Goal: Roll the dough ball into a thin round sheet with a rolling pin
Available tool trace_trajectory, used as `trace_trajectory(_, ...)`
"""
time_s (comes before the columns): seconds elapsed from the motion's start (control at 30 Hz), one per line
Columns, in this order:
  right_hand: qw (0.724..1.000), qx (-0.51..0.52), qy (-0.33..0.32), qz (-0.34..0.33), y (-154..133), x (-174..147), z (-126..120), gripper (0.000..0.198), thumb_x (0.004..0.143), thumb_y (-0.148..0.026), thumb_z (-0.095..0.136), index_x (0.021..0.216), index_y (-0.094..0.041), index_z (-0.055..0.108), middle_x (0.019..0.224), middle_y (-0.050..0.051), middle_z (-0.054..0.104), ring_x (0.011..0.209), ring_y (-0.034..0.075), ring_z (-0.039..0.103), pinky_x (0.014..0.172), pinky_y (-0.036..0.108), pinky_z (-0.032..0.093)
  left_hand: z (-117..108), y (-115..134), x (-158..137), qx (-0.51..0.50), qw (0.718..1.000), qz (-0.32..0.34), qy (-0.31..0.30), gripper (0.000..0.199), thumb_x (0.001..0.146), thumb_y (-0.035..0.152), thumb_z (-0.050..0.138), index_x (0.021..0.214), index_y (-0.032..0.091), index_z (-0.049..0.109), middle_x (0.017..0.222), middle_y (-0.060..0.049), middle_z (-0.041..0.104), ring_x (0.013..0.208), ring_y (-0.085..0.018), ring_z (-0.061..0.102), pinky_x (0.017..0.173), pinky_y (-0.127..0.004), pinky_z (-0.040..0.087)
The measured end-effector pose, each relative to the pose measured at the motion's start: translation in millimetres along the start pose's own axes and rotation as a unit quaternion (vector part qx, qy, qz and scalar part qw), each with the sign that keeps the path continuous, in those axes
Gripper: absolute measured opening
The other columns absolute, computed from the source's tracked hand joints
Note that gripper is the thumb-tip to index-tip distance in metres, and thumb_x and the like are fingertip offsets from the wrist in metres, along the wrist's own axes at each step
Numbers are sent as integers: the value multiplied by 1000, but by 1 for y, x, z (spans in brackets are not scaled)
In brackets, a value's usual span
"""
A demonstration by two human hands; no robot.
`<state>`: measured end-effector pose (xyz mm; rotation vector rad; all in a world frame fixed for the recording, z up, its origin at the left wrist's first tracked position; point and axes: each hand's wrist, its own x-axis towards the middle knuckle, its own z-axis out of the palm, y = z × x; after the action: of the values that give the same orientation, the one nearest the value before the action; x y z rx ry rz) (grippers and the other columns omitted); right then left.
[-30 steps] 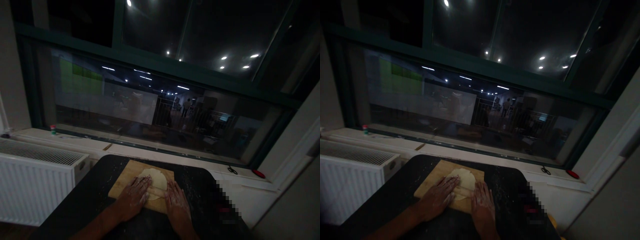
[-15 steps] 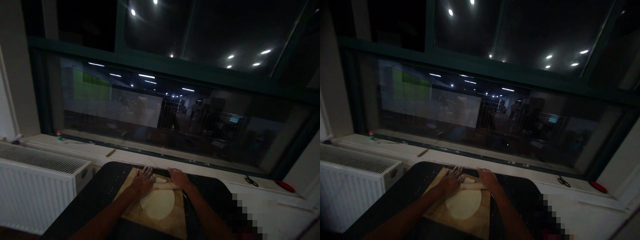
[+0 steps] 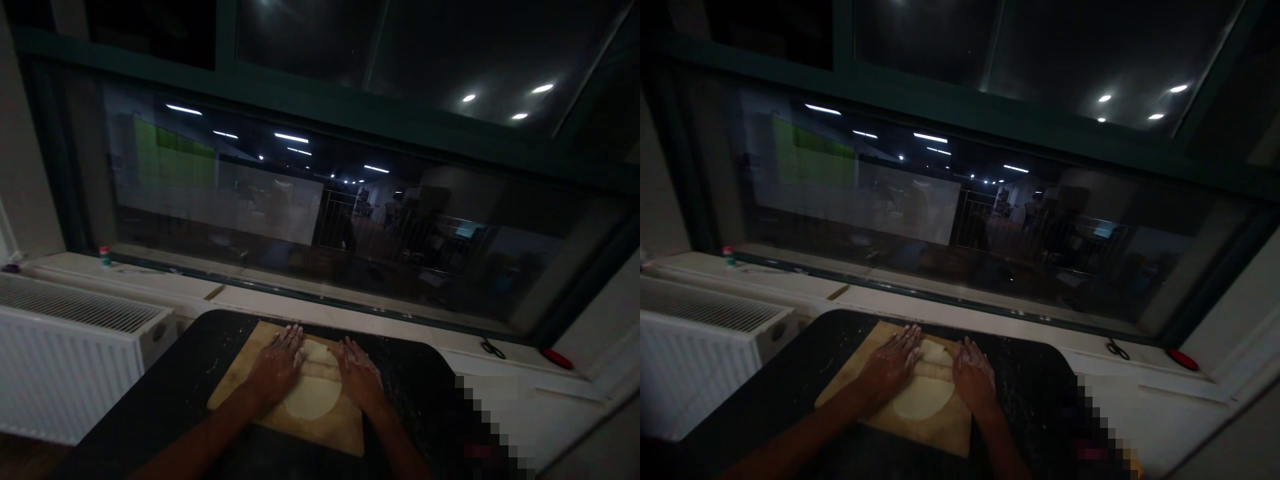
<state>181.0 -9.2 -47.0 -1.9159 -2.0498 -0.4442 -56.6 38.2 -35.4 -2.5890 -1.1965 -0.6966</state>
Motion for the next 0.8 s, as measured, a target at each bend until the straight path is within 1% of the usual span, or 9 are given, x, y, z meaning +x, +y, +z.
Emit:
trace_trajectory(0.07,1000,2,-12,15,-10,-14,-11,45,102,-24,30,132,-15,63,142,12,56,134,24,51,112,44,42,-2,0,-8,1,1000,18,13,49,104,31,30,145,8,47,149,-17,49,138,-28,47,111,-48,43)
trace_trajectory(0.17,1000,3,6,14,-22,-37,-20,48,103,-25,27,127,-15,66,138,11,60,133,24,52,112,42,42,-9,1,-24,4,998,52,22,47,105,29,31,146,15,46,148,-13,51,138,-27,47,114,-50,40)
trace_trajectory(0.23,999,-10,39,10,-29,-55,-21,48,103,-28,28,128,-14,65,139,11,59,132,24,53,111,41,44,-19,3,-39,4,997,71,26,47,105,29,33,150,18,41,150,-10,50,140,-26,45,116,-51,37)
trace_trajectory(0.37,992,-19,123,-33,-44,-96,-19,44,103,-30,33,136,-16,59,144,7,54,133,23,52,108,39,47,-47,10,-77,15,996,85,8,54,105,31,34,157,20,24,157,-7,38,144,-24,38,116,-48,38)
trace_trajectory(0.5,984,-8,165,-62,-54,-126,-21,41,102,-31,38,137,-22,58,143,4,55,130,24,55,103,42,50,-72,18,-108,20,996,92,-4,57,106,31,35,159,25,15,159,-2,35,144,-20,38,116,-42,39)
trace_trajectory(0.57,983,0,172,-69,-55,-131,-20,40,102,-32,40,137,-24,58,142,3,56,128,25,57,101,43,52,-78,21,-115,19,995,93,7,58,105,31,36,159,25,14,158,-1,36,143,-20,39,117,-41,38)
trace_trajectory(0.67,980,5,182,-75,-49,-127,-15,41,102,-34,40,138,-25,57,142,3,57,127,26,57,102,44,51,-78,20,-114,16,995,94,23,59,105,33,38,159,25,15,157,-1,39,142,-20,42,117,-41,39)
trace_trajectory(0.73,981,1,180,-73,-44,-115,-12,40,102,-35,40,137,-25,58,141,2,58,127,26,58,104,45,49,-71,16,-105,14,995,93,24,58,105,33,38,158,25,18,156,-2,41,141,-20,43,116,-41,40)
trace_trajectory(0.8,986,-1,156,-62,-39,-97,-12,40,102,-35,39,134,-25,61,141,3,58,129,27,56,107,49,45,-60,11,-90,10,995,95,26,55,105,33,37,157,25,22,155,-3,43,141,-21,42,116,-43,40)
